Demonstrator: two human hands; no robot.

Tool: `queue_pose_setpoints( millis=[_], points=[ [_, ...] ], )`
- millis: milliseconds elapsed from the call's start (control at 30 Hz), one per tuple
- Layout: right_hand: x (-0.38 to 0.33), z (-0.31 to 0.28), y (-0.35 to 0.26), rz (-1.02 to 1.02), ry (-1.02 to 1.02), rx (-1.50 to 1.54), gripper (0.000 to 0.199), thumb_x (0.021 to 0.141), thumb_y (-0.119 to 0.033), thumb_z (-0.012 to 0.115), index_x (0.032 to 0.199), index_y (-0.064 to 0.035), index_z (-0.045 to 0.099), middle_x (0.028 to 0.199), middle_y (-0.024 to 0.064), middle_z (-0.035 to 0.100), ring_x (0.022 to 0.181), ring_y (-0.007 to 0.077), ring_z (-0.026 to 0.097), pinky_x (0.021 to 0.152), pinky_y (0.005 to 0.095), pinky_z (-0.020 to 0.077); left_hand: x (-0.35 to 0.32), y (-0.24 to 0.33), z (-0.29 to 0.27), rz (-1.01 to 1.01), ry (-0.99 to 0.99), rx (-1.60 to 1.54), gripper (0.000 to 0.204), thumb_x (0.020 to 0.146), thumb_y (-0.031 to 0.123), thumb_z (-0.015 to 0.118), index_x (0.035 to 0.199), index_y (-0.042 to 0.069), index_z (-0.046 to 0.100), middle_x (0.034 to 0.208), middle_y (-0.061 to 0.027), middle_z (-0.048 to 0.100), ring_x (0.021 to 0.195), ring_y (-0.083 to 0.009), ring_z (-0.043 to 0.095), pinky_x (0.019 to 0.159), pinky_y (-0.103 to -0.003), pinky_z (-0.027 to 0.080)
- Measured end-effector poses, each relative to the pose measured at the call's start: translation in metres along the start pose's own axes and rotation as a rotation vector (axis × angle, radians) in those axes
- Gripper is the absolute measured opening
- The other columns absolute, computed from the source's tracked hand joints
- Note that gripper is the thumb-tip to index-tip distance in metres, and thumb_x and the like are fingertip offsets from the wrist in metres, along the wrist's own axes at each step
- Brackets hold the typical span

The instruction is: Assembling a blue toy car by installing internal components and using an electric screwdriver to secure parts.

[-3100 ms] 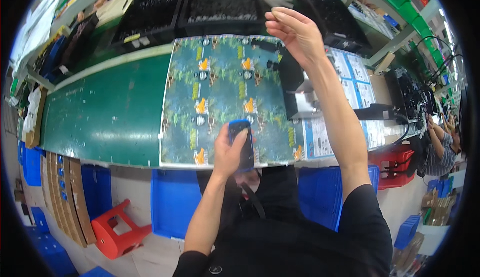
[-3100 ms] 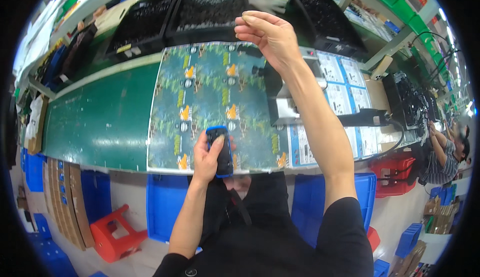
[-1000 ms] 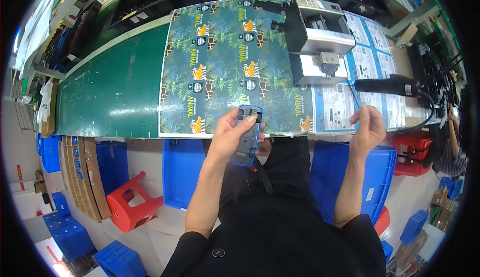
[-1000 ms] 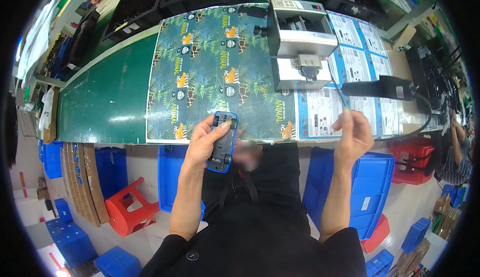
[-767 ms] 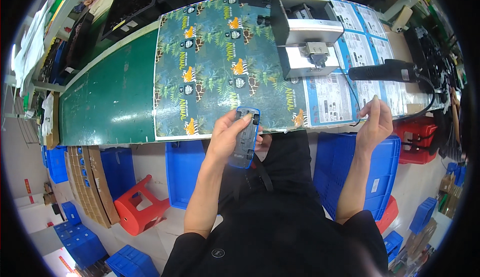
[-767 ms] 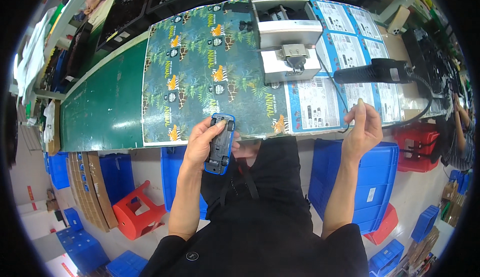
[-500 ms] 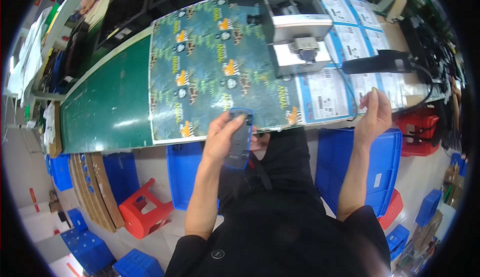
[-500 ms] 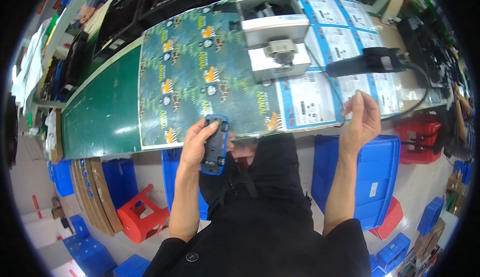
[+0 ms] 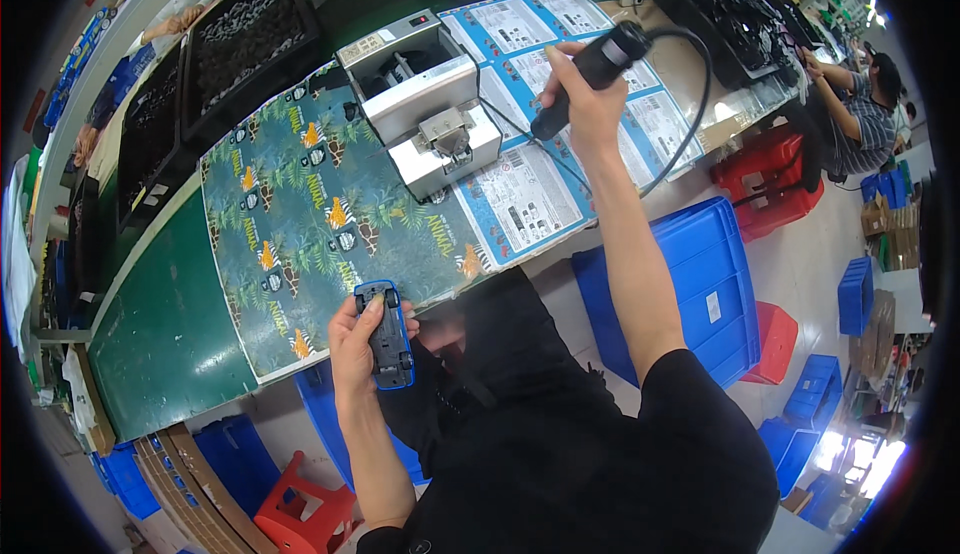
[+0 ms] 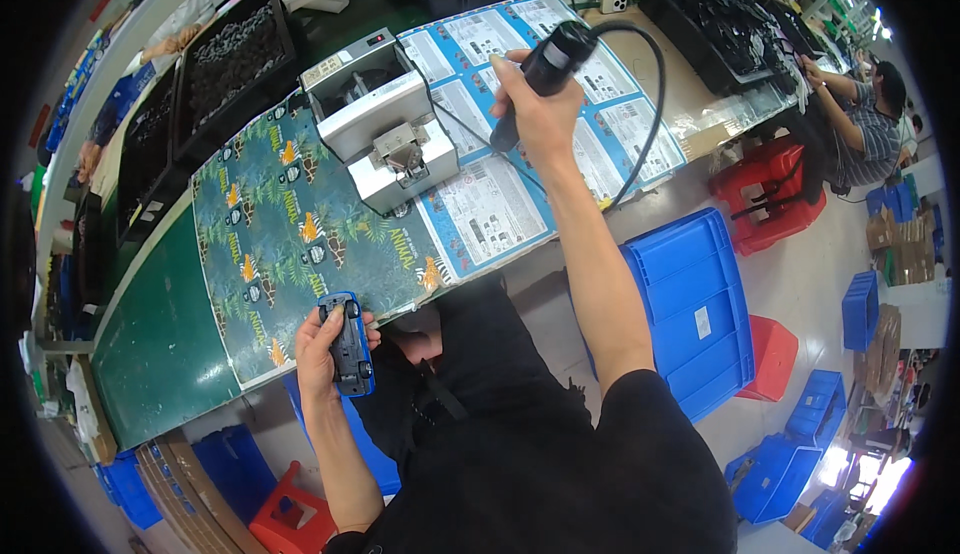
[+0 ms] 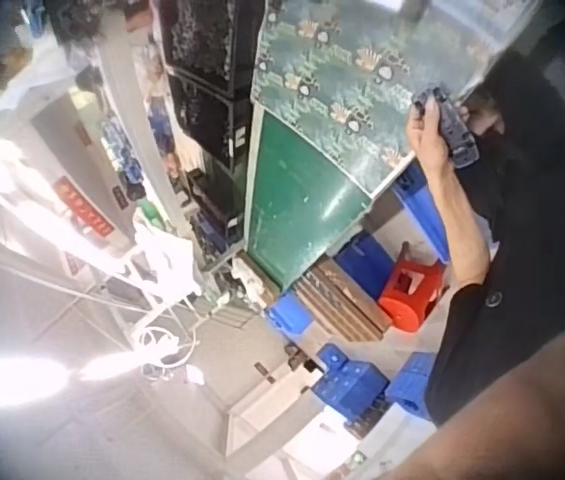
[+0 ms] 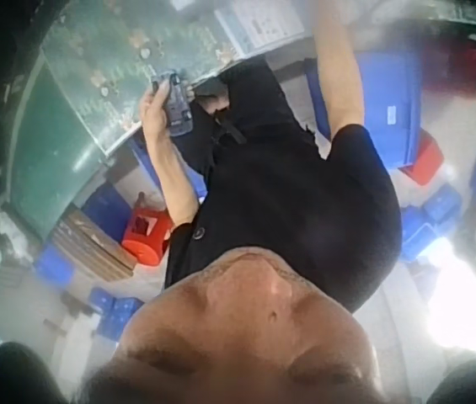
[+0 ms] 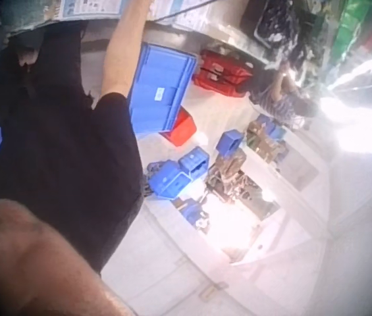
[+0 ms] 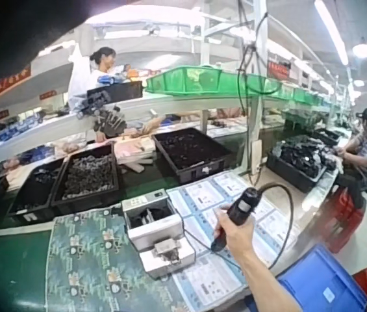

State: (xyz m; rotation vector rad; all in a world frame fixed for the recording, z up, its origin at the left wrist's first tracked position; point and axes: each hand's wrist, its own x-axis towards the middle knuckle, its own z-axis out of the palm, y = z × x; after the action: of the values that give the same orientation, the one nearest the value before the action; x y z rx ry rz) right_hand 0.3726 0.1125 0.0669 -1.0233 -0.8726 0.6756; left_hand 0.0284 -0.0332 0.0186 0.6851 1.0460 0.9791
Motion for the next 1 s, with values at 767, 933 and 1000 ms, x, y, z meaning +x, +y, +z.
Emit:
queue_pose_setpoints(
  millis=[767,933,1000],
  points=[
    [-0.117,0.049,-0.083,0.018,-0.506,0.775,0.100,0.069,-0.093,0.040,0.116,-0.0057,0.054,0.071,0.0029,0.051,0.059,0.0154,0.052,0.057,0.0337,0.0480,-0.011,-0.014,0.044,0.027,-0.036,-0.104,0.026,0.092,0.013,0.067,0.115,0.004,0.059,0.091,-0.0096,0.069,0.071,-0.0160,0.068,0.062,-0.030,0.059],
    [-0.149,0.075,-0.068,-0.050,-0.583,0.735,0.078,0.072,-0.080,0.060,0.099,-0.0077,0.050,0.067,0.0022,0.052,0.055,0.0146,0.053,0.053,0.0305,0.0487,-0.017,-0.018,0.047,0.089,-0.014,-0.071,0.031,0.090,0.013,0.070,0.118,0.004,0.060,0.092,-0.0077,0.069,0.073,-0.0141,0.067,0.064,-0.029,0.058],
    [-0.153,0.073,-0.064,-0.050,-0.581,0.716,0.076,0.073,-0.078,0.062,0.099,-0.0076,0.050,0.067,0.0023,0.052,0.055,0.0148,0.053,0.054,0.0305,0.0493,-0.020,-0.014,0.047,0.080,-0.027,-0.020,0.032,0.089,0.013,0.071,0.118,0.003,0.060,0.092,-0.0072,0.069,0.073,-0.0130,0.067,0.065,-0.028,0.058]
  ],
)
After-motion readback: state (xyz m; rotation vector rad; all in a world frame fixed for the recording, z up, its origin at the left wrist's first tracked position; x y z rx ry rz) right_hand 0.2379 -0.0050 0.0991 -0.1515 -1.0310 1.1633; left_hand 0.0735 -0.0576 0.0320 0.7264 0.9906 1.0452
